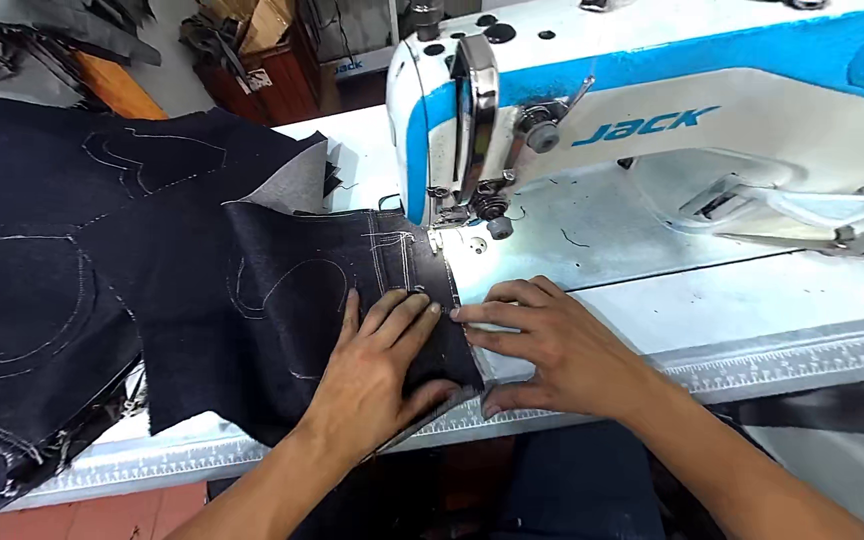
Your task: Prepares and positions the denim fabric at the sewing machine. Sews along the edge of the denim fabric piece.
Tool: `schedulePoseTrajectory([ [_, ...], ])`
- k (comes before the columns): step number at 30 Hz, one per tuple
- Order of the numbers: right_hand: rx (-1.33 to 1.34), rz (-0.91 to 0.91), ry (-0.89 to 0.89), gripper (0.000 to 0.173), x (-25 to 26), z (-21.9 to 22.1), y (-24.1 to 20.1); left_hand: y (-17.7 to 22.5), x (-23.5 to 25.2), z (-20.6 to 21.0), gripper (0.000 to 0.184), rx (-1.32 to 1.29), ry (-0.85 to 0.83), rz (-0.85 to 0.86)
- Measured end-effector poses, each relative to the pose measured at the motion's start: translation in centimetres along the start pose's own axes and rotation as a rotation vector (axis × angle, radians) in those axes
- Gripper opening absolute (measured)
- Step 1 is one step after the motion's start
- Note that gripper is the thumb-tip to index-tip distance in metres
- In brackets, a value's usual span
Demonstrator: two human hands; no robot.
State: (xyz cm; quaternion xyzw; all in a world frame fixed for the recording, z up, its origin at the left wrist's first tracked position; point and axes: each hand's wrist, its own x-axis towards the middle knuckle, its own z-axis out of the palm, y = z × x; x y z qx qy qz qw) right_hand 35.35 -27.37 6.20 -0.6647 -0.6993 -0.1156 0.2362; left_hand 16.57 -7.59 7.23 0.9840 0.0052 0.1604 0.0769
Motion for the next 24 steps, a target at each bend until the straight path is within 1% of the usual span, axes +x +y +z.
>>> schedulePoseTrajectory([
  [3, -0.03, 0.061, -0.014, 0.065, 1.0, 0.0, 0.8, -1.7, 1.7, 0.5, 0.065, 0.005, 0.012, 0.039],
  [6, -0.049, 0.086, -0.032, 0.065, 2.5, -0.3, 2.2, -3.5, 3.7, 0.5, 0.065, 0.025, -0.03, 0.089],
  [9, -0.054, 0.116, -0.023, 0.073, 3.3, 0.2, 3.1, -4.6, 5.3, 0.2, 0.067, 0.02, -0.071, 0.097],
  [12, -0.084, 0.143, 0.003, 0.078, 3.3, 0.8, 3.1, -5.8, 6.5, 0.3, 0.066, -0.004, -0.061, 0.108],
  [15, -0.113, 0.149, 0.069, 0.065, 3.0, 0.8, 2.7, -6.8, 7.8, 0.3, 0.068, -0.02, -0.092, 0.096],
  [17, -0.107, 0.153, 0.084, 0.061, 2.9, 0.8, 2.7, -7.5, 8.9, 0.2, 0.067, 0.002, -0.118, 0.092],
  [19, -0.102, 0.157, 0.08, 0.061, 2.8, 0.8, 2.8, -7.9, 9.9, 0.0, 0.069, 0.013, -0.166, 0.069],
  [21, -0.096, 0.161, 0.081, 0.06, 2.9, 0.8, 2.9, -7.9, 11.0, -1.1, 0.075, 0.045, -0.256, 0.03],
  [23, -0.08, 0.159, 0.076, 0.06, 3.0, 0.7, 3.1, -7.5, 12.7, -3.9, 0.078, 0.099, -0.383, -0.008],
  [24, -0.074, 0.152, 0.081, 0.059, 3.0, 0.7, 3.2, -7.6, 14.0, -5.7, 0.07, 0.129, -0.44, -0.037],
])
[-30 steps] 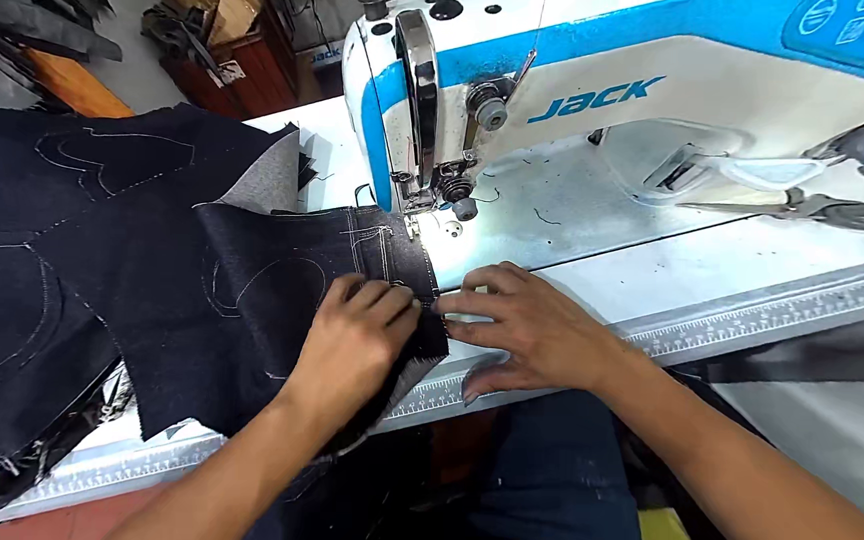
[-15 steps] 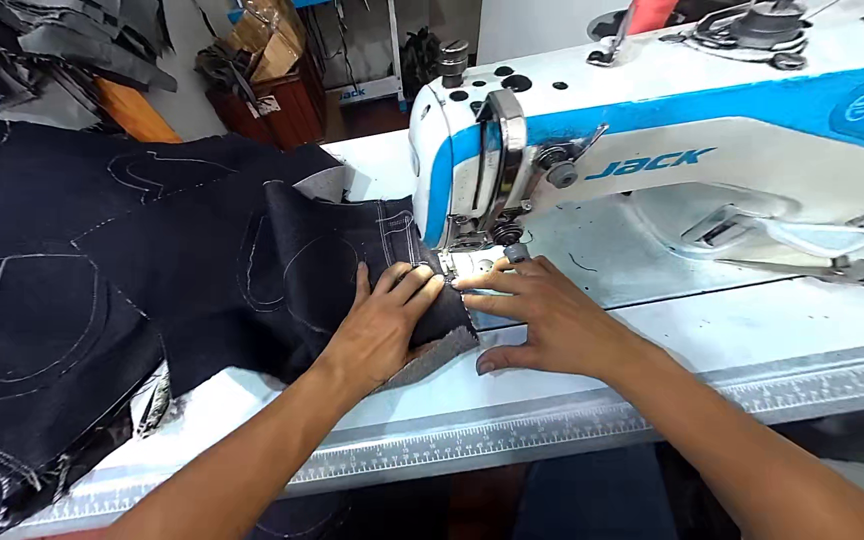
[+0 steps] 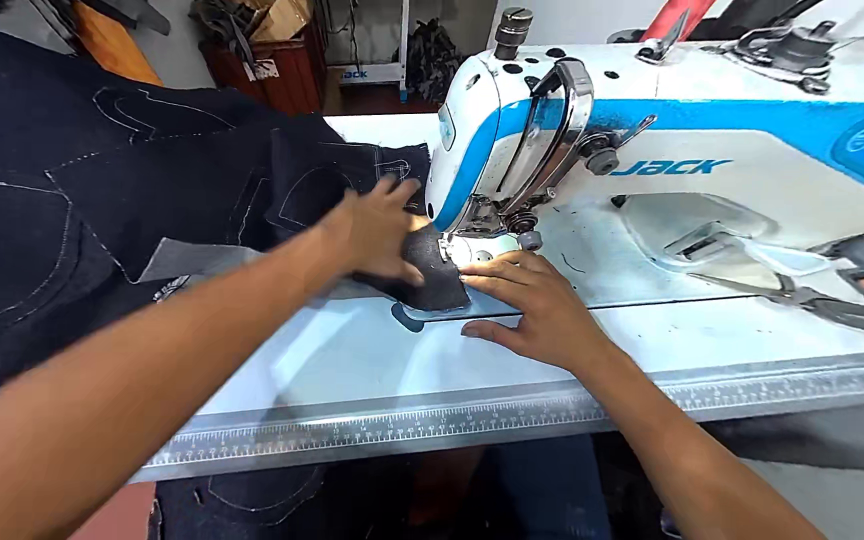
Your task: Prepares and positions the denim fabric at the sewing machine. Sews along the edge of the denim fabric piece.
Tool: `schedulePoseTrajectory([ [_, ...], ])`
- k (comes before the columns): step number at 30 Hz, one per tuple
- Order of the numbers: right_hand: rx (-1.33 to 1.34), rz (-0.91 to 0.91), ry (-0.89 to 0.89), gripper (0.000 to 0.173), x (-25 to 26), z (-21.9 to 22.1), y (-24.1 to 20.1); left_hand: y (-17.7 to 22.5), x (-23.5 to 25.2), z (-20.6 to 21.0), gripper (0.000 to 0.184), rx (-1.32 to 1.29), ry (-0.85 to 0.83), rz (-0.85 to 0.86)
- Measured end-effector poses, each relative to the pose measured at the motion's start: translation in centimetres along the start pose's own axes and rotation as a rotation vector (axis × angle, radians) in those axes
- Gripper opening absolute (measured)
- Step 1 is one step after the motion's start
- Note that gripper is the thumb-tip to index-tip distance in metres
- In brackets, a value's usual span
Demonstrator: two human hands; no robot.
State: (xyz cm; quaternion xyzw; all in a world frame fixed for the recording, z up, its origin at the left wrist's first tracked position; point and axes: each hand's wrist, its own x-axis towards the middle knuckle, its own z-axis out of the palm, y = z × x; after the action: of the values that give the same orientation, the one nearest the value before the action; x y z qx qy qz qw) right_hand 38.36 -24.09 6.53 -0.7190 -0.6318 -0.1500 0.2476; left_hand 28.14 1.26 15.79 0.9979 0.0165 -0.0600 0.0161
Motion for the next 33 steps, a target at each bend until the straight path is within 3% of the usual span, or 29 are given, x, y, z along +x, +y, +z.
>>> schedulePoseTrajectory([
  [2, 0.043, -0.018, 0.053, 0.051, -0.2, -0.1, 0.1, -2.4, 1.7, -3.7, 0.048, 0.07, -0.003, -0.073],
  [3, 0.103, -0.024, 0.111, 0.042, -0.4, -0.2, -0.2, -4.5, 2.7, -4.4, 0.044, 0.087, 0.095, -0.109],
  [5, 0.429, 0.044, 0.212, 0.023, -1.6, -0.8, -2.1, -8.7, 4.2, -3.1, 0.054, 0.104, 0.285, -0.152],
  [6, 0.71, 0.117, 0.184, 0.026, -2.8, -1.4, -3.8, -10.0, 4.3, -1.2, 0.064, 0.118, 0.319, -0.158],
  [8, 1.249, 0.221, -0.116, 0.05, -6.0, -2.8, -7.1, -9.9, 2.7, 3.9, 0.082, 0.096, 0.366, -0.165],
  [10, 1.573, 0.347, -0.494, 0.083, -9.1, -3.0, -8.9, -7.1, -0.7, 6.7, 0.09, 0.018, 0.454, -0.209],
  [12, 1.822, 0.576, -0.575, 0.107, -11.1, -1.8, -11.1, -3.2, -6.3, 7.7, 0.088, -0.036, 0.493, -0.211],
  [13, 1.934, 0.689, -0.51, 0.106, -11.3, -1.2, -12.5, -1.3, -9.6, 8.2, 0.08, -0.041, 0.531, -0.199],
  [15, 1.883, 0.861, -0.367, 0.07, -9.9, -0.9, -15.9, 1.8, -16.7, 9.9, 0.054, -0.001, 0.716, -0.192],
  [16, 1.698, 0.847, -0.362, 0.042, -8.9, -0.6, -17.5, 2.9, -20.1, 11.1, 0.045, 0.045, 0.822, -0.23],
  [17, 1.488, 0.761, -0.4, 0.027, -7.9, 0.2, -19.1, 3.6, -23.5, 12.5, 0.041, 0.089, 0.89, -0.302],
  [19, 1.16, 0.57, -0.556, 0.035, -6.3, 2.4, -22.3, 3.9, -30.8, 14.4, 0.049, 0.065, 0.889, -0.479],
  [20, 1.125, 0.494, -0.653, 0.038, -5.4, 3.3, -24.2, 3.6, -34.3, 14.9, 0.056, -0.006, 0.857, -0.568],
  [22, 1.204, 0.354, -0.82, 0.041, -3.5, 4.7, -27.7, 2.2, -40.4, 16.0, 0.059, -0.225, 0.771, -0.743],
  [24, 1.354, 0.251, -0.924, 0.043, -2.1, 6.6, -30.8, 0.9, -44.5, 17.7, 0.052, -0.533, 0.688, -0.941],
  [26, 1.508, 0.3, -0.995, 0.043, -1.0, 8.8, -32.6, -0.6, -46.1, 19.4, 0.039, -0.723, 0.684, -1.082],
  [28, 1.674, 0.453, -0.967, 0.043, -0.5, 10.4, -32.9, -2.8, -45.8, 21.1, 0.035, -0.781, 0.751, -1.088],
  [31, 1.873, 0.69, -0.823, 0.037, -0.9, 10.4, -30.1, -5.6, -41.3, 23.6, 0.027, -1.007, 0.845, -1.036],
  [33, 1.906, 0.926, -0.718, 0.032, -1.6, 9.9, -27.1, -7.0, -36.6, 25.6, 0.036, -1.153, 0.868, -1.044],
])
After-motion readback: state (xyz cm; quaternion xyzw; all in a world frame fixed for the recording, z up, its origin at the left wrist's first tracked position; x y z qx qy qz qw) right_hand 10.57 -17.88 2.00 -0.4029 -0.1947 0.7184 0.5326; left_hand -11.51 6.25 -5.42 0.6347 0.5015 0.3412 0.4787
